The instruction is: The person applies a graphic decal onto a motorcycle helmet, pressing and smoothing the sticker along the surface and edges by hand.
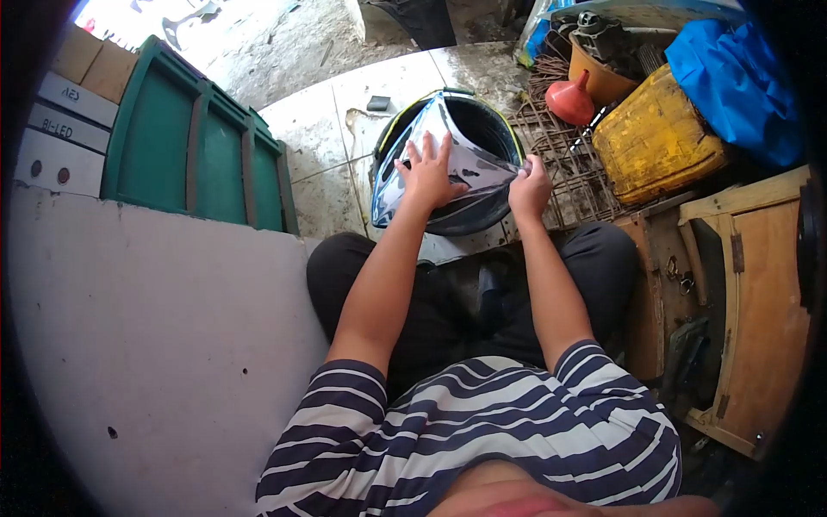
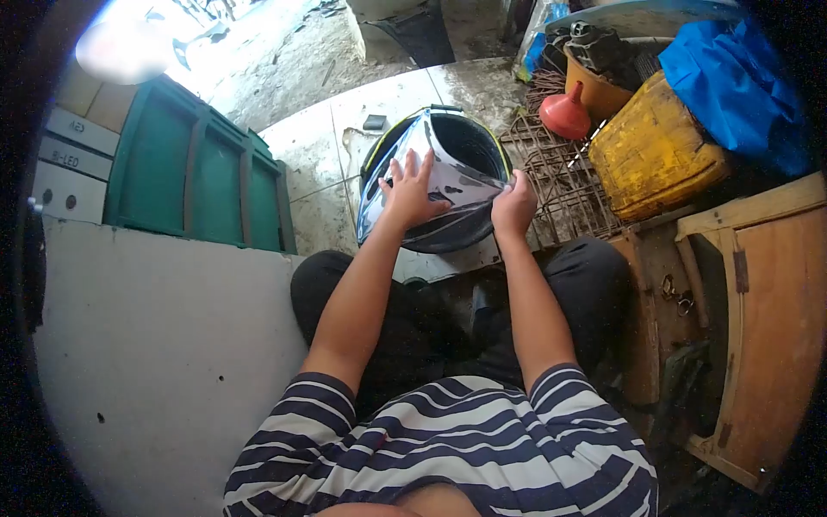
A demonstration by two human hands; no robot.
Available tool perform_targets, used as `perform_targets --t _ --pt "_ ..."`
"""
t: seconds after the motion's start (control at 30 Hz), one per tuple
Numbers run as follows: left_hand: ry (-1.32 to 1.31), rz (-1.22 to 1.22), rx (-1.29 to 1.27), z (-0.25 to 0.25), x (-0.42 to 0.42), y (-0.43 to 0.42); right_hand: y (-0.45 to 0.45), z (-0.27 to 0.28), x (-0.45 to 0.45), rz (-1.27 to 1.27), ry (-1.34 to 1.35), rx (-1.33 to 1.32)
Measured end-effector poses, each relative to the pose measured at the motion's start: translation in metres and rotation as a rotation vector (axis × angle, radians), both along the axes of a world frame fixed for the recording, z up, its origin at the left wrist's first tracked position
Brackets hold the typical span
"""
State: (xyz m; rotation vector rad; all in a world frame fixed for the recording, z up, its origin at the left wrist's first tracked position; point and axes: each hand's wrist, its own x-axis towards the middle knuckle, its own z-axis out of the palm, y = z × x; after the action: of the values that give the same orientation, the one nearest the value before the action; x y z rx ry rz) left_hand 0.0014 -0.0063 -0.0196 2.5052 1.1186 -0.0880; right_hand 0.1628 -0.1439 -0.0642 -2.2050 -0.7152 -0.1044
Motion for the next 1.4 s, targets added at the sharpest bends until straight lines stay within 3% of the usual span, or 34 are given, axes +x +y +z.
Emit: perform_targets --t 0.13,0.27,0.43,0.57,0.67,0.73,0.87,1.03,1.2,1.27,1.33,1.4 --pt "-0.007 0.004 -0.021 0.001 0.001 0.001 -0.006 -0.007 -0.031 0.179 -0.114 0.018" --pt "-0.024 0.002 -0.011 -0.002 -0.001 0.001 -0.003 0.002 0.003 -0.051 0.018 -0.036" --pt "0.014 0.004 -0.033 0.005 0.002 0.001 -0.004 0.005 -0.027 0.144 -0.026 -0.003" --pt "-0.015 0.001 -0.017 0.004 -0.001 0.000 -0.001 -0.003 0.011 -0.056 0.089 -0.028" --pt "0.007 -0.007 -0.025 0.002 0.000 0.002 -0.001 -0.003 -0.004 0.037 -0.042 -0.024" --pt "0.018 -0.002 -0.036 0.007 0.003 0.002 -0.004 0.005 -0.020 0.112 0.033 -0.027" --pt "0.000 0.007 -0.034 0.002 -0.002 -0.001 0.000 0.002 0.012 -0.094 0.075 -0.026" --pt "-0.011 0.008 -0.026 0.004 0.002 0.002 -0.002 0.010 -0.029 0.122 0.100 -0.015" --pt "-0.014 0.003 -0.022 0.006 -0.001 0.000 0.001 0.013 -0.006 0.003 0.033 -0.012" --pt "0.005 0.003 -0.021 0.004 0.000 0.000 -0.002 0.008 -0.016 0.065 -0.055 -0.011" --pt "0.014 -0.002 -0.029 0.002 0.002 0.002 -0.007 0.003 -0.034 0.187 -0.023 -0.008" --pt "0.003 -0.004 -0.027 0.001 0.002 0.001 -0.006 0.007 -0.031 0.086 0.101 0.058"
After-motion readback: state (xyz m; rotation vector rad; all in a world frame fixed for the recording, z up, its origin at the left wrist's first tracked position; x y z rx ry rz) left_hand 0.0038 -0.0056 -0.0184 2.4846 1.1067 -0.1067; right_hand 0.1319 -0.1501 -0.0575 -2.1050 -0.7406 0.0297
